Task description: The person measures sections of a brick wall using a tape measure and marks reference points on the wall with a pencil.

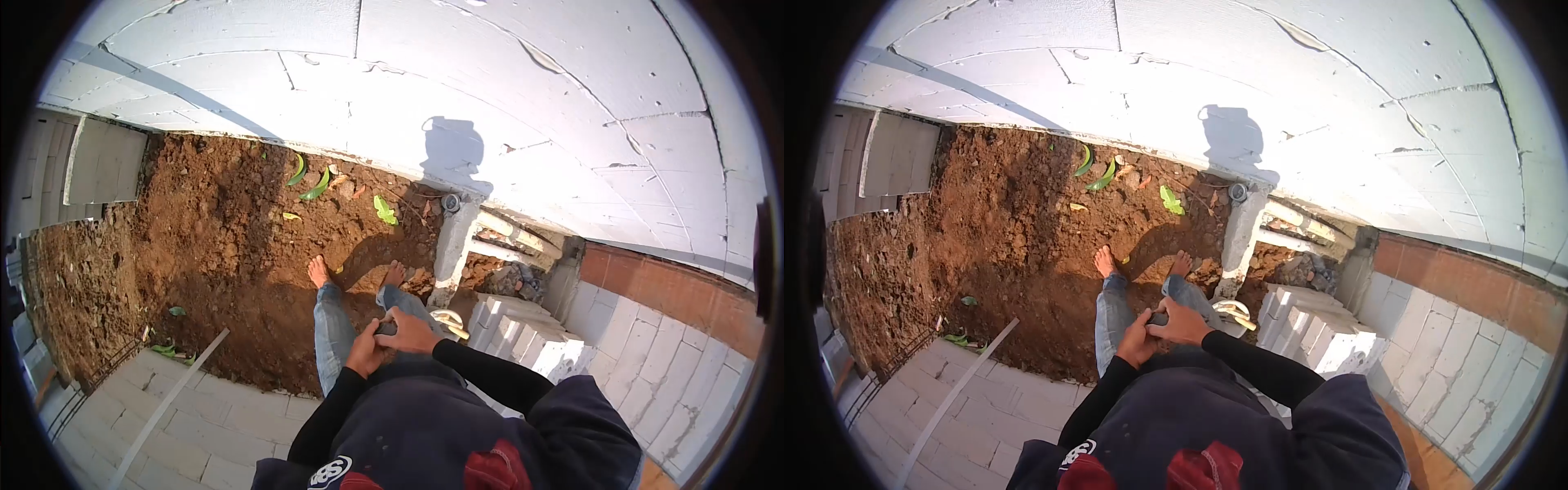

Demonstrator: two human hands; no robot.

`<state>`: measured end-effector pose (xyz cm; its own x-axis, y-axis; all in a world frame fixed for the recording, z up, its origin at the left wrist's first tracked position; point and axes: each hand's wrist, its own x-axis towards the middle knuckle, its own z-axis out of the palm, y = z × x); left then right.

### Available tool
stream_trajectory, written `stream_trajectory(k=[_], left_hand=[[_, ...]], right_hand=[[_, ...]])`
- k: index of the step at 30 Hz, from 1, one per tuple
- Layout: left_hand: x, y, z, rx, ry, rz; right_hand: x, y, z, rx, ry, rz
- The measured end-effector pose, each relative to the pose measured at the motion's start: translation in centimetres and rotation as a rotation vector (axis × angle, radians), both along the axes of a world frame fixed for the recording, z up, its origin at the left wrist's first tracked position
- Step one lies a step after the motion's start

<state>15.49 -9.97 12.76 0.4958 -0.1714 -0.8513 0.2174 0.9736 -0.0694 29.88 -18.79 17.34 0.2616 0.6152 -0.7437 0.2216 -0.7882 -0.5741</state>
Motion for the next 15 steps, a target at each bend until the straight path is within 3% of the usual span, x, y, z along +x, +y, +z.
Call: stream_trajectory(k=[3, 5, 9, 12, 15], left_hand=[[2.7, 1.2, 2.3, 0.061, -0.114, -0.036], [4.9, 2.1, 4.7, 0.085, -0.238, -0.040], [7.1, 2.6, 5.4, 0.178, -0.194, -0.186], [8.3, 2.6, 7.7, 0.247, -0.175, -0.280], [7.9, 2.1, 5.0, 0.280, -0.221, -0.315]], right_hand=[[1.5, 0.3, 4.2, 0.134, -0.137, -0.085], [2.5, -0.2, 3.9, 0.253, -0.227, -0.087], [5.5, -0.6, 7.0, 0.148, -0.385, -0.026], [6.8, -2.7, 7.9, 0.292, -0.437, 0.004], [7.6, -4.4, 7.2, 0.410, -0.473, 0.100]])
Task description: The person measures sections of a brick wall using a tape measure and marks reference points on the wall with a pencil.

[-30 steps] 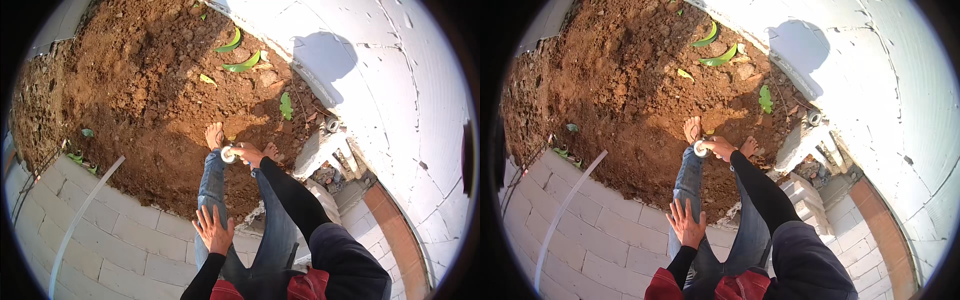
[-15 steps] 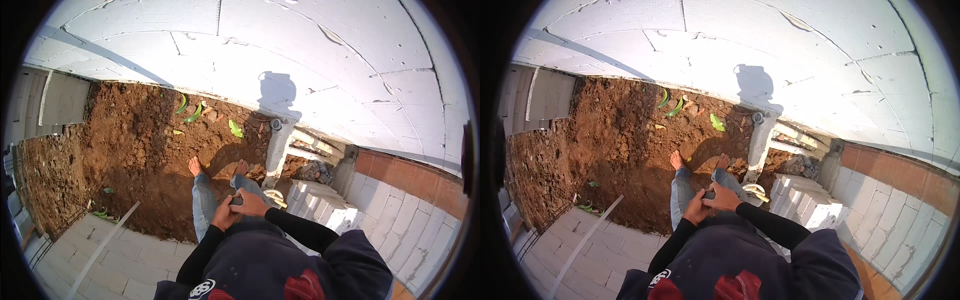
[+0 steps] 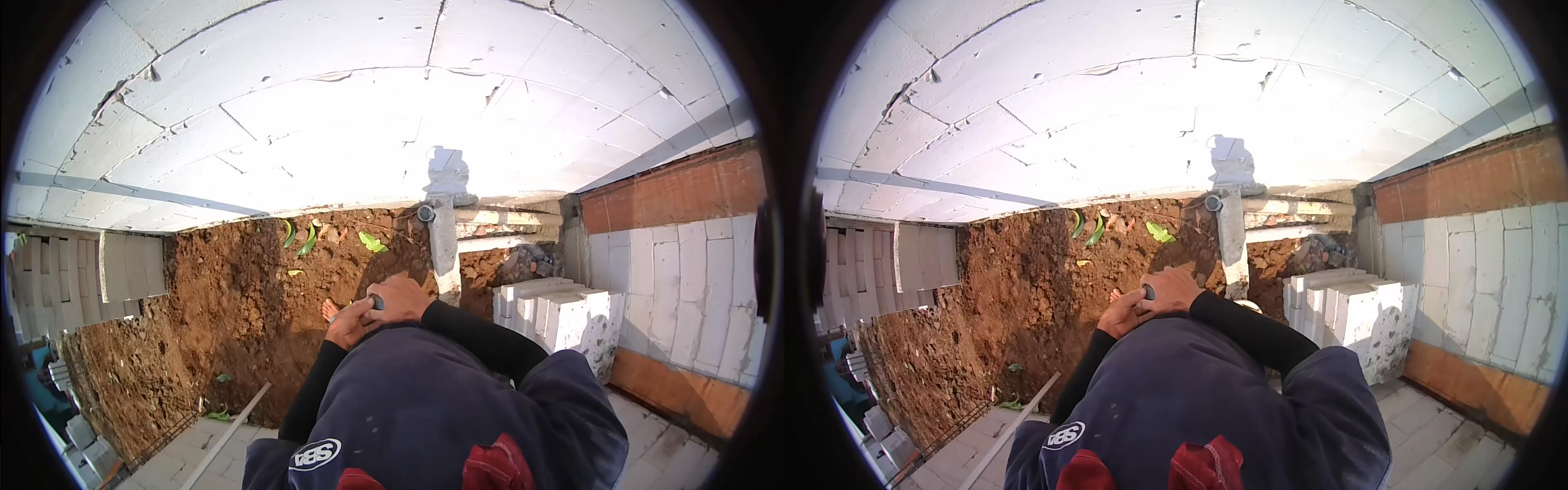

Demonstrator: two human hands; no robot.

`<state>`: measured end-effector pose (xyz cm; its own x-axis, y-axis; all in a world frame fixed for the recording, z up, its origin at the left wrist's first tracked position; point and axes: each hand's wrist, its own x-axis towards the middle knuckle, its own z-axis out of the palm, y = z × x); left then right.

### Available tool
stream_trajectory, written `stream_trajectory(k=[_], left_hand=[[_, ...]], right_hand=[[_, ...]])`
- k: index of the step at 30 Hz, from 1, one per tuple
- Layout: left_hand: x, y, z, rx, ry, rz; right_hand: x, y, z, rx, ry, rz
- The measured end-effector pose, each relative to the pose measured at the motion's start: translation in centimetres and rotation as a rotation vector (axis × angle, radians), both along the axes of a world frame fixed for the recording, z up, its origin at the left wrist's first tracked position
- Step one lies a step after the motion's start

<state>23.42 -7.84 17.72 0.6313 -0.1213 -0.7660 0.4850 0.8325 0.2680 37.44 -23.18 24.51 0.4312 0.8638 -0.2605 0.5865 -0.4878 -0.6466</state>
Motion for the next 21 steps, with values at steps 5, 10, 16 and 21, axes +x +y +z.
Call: stream_trajectory(k=[5, 10, 16, 21], left_hand=[[-3.0, 4.8, -2.2, 0.086, 0.057, 0.281], [-12.8, 18.6, -3.5, 0.314, 0.197, 0.638], [-20.7, 35.3, -1.6, 0.531, 0.312, 0.914], [-13.8, 34.7, -3.9, 0.538, 0.263, 0.908]], right_hand=[[3.0, -5.2, -3.0, -0.269, -0.126, 0.074], [9.3, -18.8, -6.5, -0.397, -0.220, 0.128], [14.2, -30.4, -0.7, -0.651, -0.282, 0.103], [14.1, -28.5, 0.9, -0.706, -0.277, 0.042]])
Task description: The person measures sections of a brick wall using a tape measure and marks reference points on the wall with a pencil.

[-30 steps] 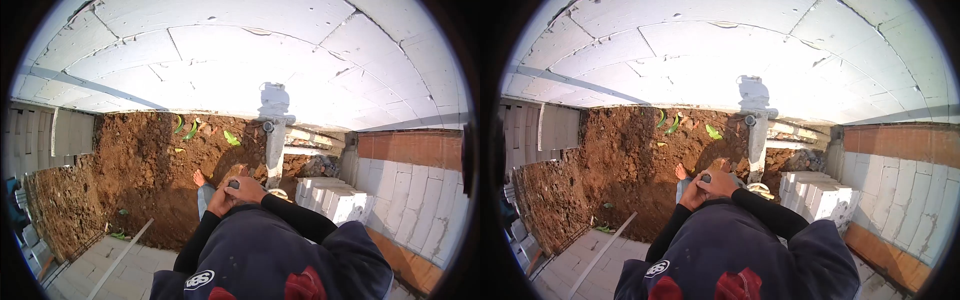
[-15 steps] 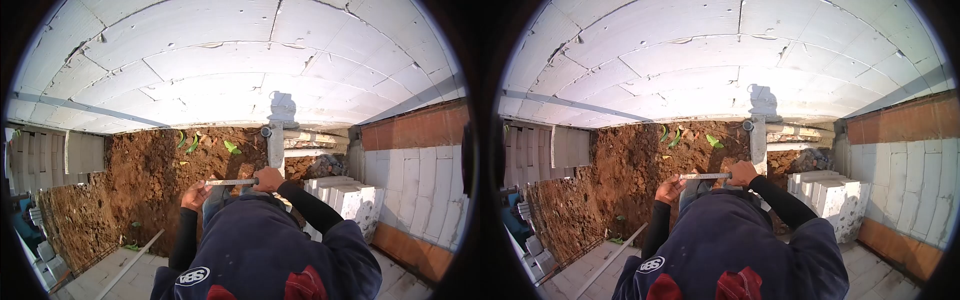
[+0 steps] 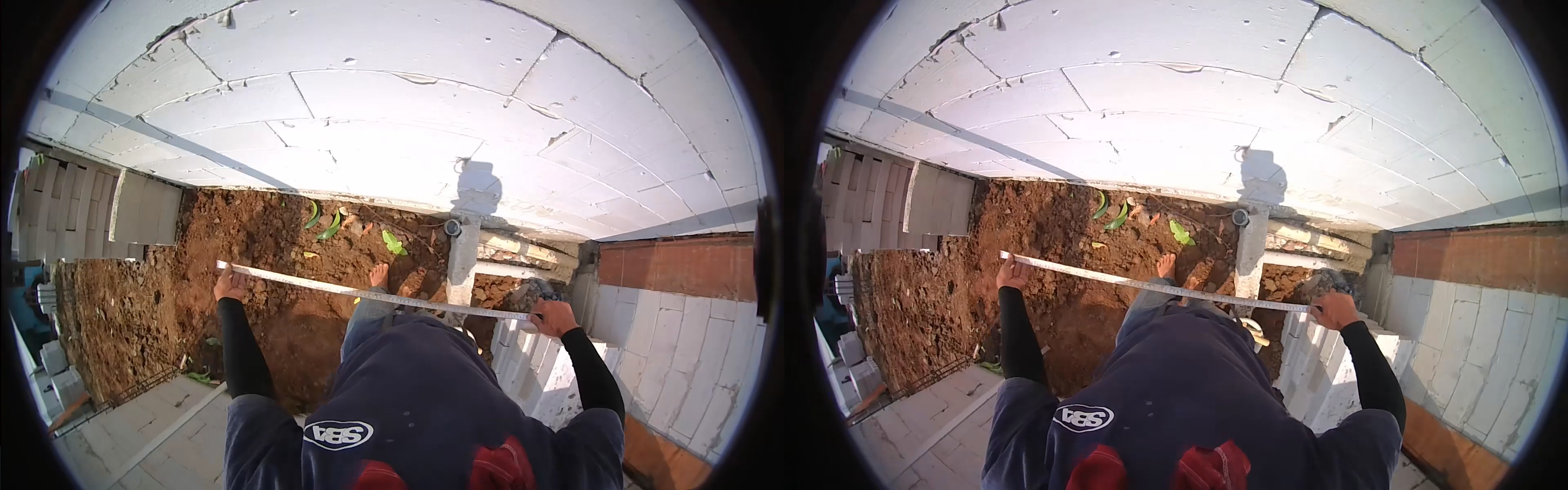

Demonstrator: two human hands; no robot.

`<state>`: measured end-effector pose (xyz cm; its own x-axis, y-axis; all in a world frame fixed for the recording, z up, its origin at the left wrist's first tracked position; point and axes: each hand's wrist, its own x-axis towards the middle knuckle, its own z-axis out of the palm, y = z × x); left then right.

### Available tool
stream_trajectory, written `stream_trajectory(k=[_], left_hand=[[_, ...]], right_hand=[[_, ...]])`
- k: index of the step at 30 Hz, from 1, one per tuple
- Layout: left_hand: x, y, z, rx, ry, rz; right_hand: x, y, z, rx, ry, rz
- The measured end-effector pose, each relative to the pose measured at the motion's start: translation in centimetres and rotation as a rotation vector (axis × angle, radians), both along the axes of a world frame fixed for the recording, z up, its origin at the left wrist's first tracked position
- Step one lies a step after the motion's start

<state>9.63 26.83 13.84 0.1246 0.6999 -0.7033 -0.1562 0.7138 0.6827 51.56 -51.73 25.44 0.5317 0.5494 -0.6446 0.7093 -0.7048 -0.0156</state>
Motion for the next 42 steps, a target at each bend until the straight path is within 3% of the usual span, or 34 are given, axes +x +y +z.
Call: stream_trajectory(k=[4, 5, 7, 8, 9, 12, 19, 22, 26, 29, 30, 32, 34, 36, 39, 42], left_hand=[[8.4, -10.2, -1.3, -0.091, -0.024, -0.126], [11.0, -13.5, 0.6, -0.134, -0.041, -0.149], [13.7, -18.2, 0.2, -0.226, -0.097, -0.460], [14.6, -20.3, -1.0, -0.300, -0.103, -0.466], [15.2, -22.0, -2.6, -0.362, -0.096, -0.483], [16.5, -24.1, -4.6, -0.429, -0.133, -0.449], [16.9, -16.5, -4.1, -0.251, -0.069, -0.335], [15.6, -9.9, -2.4, -0.166, 0.099, -0.282], [11.5, 3.4, -1.1, 0.005, 0.297, -0.044], [8.2, 10.8, -2.7, 0.178, 0.322, 0.010], [8.2, 11.4, -2.2, 0.198, 0.353, 0.016], [8.7, 10.5, -1.6, 0.146, 0.220, -0.039], [10.8, 7.1, -1.9, 0.107, 0.068, -0.044], [12.7, 2.3, -2.3, 0.070, -0.024, -0.119], [16.6, -6.1, -0.4, -0.027, -0.048, -0.019], [17.2, -7.6, -1.2, 0.047, 0.023, -0.011]], right_hand=[[-2.0, 7.6, 0.8, 0.124, -0.136, -0.042], [-2.5, 9.6, -0.1, 0.095, -0.185, -0.049], [-3.5, 13.8, -0.9, 0.220, -0.182, -0.008], [-4.6, 16.9, -0.6, 0.173, -0.164, -0.037], [-5.8, 19.0, -1.3, 0.345, -0.254, -0.043], [-7.2, 25.1, -1.7, 0.287, -0.180, 0.048], [-7.8, 31.9, -3.4, 0.267, -0.185, 0.068], [-5.6, 26.5, -1.5, 0.115, -0.170, -0.003], [-0.5, 8.1, 4.3, -0.086, -0.129, -0.105], [1.3, 4.2, 2.7, -0.174, -0.190, -0.006], [0.7, 6.5, 3.4, -0.090, -0.206, -0.012], [-1.0, 14.2, 4.3, 0.087, -0.236, -0.022], [-2.1, 20.4, 4.9, 0.016, -0.159, -0.134], [-2.9, 24.9, 2.4, 0.160, -0.209, -0.028], [-3.4, 30.4, -1.0, 0.319, -0.205, 0.016], [-3.9, 32.0, -1.8, 0.311, -0.163, 0.009]])
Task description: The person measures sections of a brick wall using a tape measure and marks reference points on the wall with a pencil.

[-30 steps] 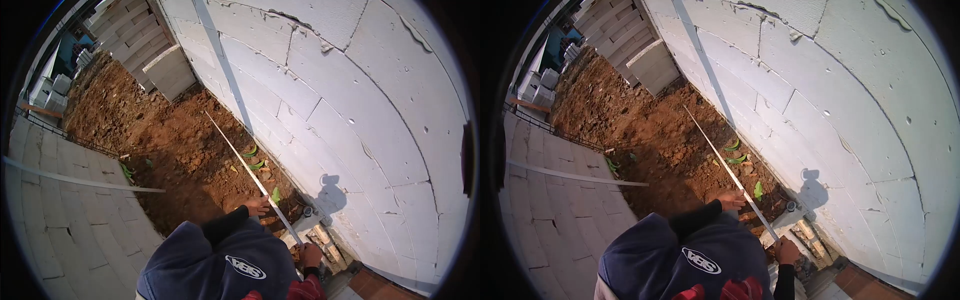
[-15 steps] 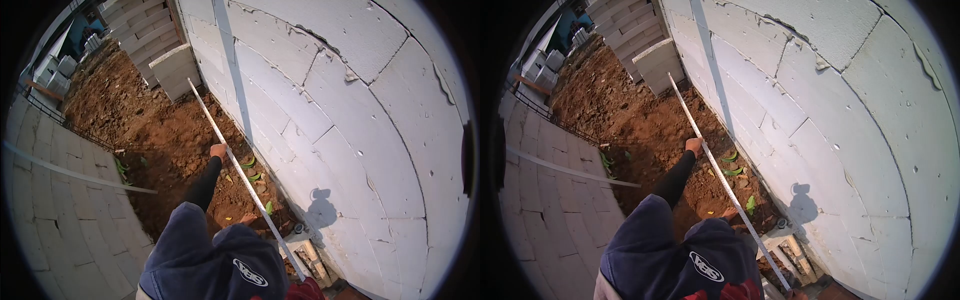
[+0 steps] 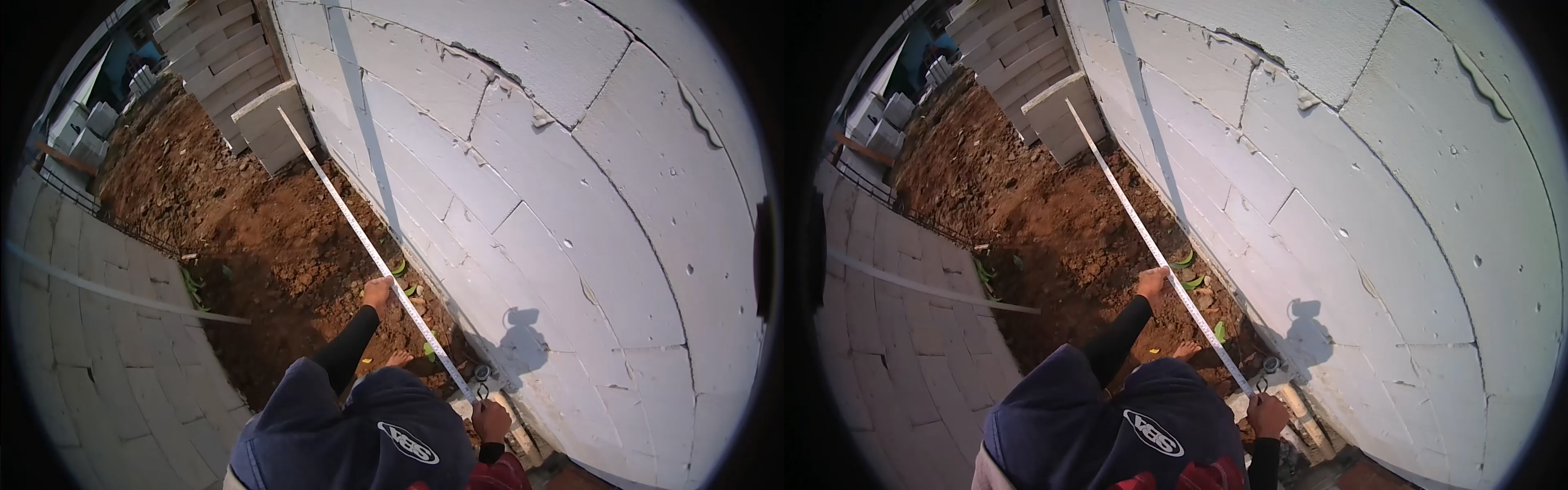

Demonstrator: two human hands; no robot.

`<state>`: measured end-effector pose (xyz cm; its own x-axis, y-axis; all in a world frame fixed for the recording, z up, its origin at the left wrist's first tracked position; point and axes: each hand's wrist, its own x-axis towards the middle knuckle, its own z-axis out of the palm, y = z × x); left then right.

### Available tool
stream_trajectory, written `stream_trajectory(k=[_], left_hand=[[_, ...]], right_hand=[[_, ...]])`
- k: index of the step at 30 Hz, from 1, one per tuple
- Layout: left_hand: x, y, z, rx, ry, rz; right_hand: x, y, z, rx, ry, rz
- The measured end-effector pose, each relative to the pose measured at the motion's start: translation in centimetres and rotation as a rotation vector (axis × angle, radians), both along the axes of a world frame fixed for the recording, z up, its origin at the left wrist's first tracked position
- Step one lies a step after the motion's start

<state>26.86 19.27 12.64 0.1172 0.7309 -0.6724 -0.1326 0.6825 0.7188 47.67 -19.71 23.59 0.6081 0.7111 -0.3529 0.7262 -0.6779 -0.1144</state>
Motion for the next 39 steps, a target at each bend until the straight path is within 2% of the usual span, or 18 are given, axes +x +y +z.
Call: stream_trajectory(k=[2, 3, 7, 9, 10, 11, 15, 17, 20, 21, 24, 25, 29, 31, 32, 33, 36, 39], left_hand=[[-0.5, 2.4, -1.3, 0.121, 0.102, -0.047], [-0.2, 3.2, 1.5, 0.156, 0.135, 0.008], [-1.4, 9.9, 2.3, 0.217, 0.115, -0.002], [-1.5, 12.6, 3.6, 0.212, 0.105, -0.010], [-2.0, 14.6, 2.4, 0.204, 0.091, -0.072], [-1.7, 15.7, 3.1, 0.201, 0.108, -0.036], [-1.1, 18.6, 4.3, 0.121, 0.104, 0.145], [-2.0, 18.1, 1.3, 0.016, 0.059, 0.206], [-1.8, 15.1, -0.1, -0.125, 0.004, 0.318], [-2.2, 14.1, -1.0, -0.127, -0.032, 0.300], [-2.3, 10.6, -2.7, -0.124, -0.140, 0.320], [-1.9, 9.7, -2.2, -0.129, -0.103, 0.335], [-1.0, 7.7, -2.1, -0.158, -0.119, 0.307], [-0.3, 6.8, -2.1, -0.199, -0.003, 0.197], [0.1, 5.9, -1.8, -0.223, 0.057, 0.138], [0.3, 5.5, -5.1, -0.238, 0.082, 0.112], [3.1, 1.4, -6.8, -0.400, 0.228, 0.038], [5.1, -4.1, -13.9, -0.463, 0.367, -0.238]], right_hand=[[0.8, -1.6, 0.5, -0.040, -0.005, -0.014], [1.6, -3.8, 0.4, -0.097, -0.014, -0.059], [4.9, -14.8, 1.9, -0.086, -0.041, -0.183], [6.4, -17.1, 3.3, -0.040, -0.047, -0.119], [6.6, -17.7, 4.2, -0.010, -0.049, -0.091], [5.7, -14.3, 7.3, -0.041, -0.029, -0.098], [7.4, -11.8, 7.5, -0.055, -0.047, -0.025], [8.4, -11.4, 8.9, -0.144, -0.009, -0.013], [10.2, -14.5, 9.2, -0.318, -0.026, 0.063], [10.0, -14.1, 11.2, -0.324, 0.078, -0.043], [11.6, -23.1, 7.9, -0.402, 0.001, 0.044], [12.2, -24.9, 6.8, -0.258, 0.114, -0.003], [13.6, -26.6, 5.7, -0.371, -0.020, 0.014], [13.5, -27.6, 7.5, -0.443, -0.109, 0.042], [13.0, -27.1, 10.3, -0.454, -0.075, 0.026], [12.7, -25.2, 13.8, -0.459, -0.043, 0.009], [13.4, -27.0, 17.0, -0.434, 0.054, 0.043], [12.9, -27.4, 22.0, -0.586, 0.092, -0.083]])
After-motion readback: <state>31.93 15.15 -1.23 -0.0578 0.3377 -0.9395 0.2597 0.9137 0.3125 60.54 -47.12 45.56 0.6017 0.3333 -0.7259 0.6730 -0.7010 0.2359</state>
